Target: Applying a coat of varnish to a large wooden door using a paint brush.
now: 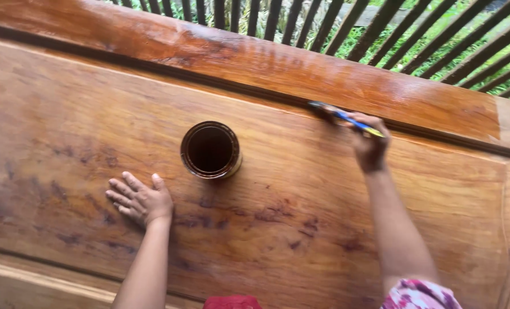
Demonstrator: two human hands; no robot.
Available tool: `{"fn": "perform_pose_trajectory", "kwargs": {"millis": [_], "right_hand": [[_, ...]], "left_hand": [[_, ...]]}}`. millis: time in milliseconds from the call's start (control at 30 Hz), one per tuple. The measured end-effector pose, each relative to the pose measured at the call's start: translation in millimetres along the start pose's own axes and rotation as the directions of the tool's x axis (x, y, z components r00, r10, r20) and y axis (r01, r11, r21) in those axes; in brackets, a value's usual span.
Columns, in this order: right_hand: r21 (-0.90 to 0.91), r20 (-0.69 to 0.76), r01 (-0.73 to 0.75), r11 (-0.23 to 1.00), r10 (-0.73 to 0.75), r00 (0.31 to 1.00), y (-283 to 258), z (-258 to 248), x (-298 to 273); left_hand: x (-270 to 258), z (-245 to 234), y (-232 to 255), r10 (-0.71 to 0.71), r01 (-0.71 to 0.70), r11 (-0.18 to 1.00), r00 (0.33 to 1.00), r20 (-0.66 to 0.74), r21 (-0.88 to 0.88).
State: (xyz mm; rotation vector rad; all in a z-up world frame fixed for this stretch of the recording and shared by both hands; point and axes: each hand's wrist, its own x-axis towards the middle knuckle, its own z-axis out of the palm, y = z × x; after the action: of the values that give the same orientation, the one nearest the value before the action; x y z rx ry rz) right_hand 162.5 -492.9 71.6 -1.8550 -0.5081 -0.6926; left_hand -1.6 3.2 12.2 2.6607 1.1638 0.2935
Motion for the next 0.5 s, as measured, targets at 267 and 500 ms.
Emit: {"fn": "perform_pose_trajectory", "kwargs": {"millis": [267,500], "right_hand": [[-0.356,-0.255,-0.208,0.911,0.120,0.959,45,-219,-81],[0.378,-0.565,-0.551,0.744,0.657,0.499,20,-249,-95]], "left_hand": [[-1,-4,3,-0.035,0.037,0.999,0.998,0.049,-0.034],[-1,-3,3,-0.043,0.046,0.998,0.997,0.061,-0.041]]}}
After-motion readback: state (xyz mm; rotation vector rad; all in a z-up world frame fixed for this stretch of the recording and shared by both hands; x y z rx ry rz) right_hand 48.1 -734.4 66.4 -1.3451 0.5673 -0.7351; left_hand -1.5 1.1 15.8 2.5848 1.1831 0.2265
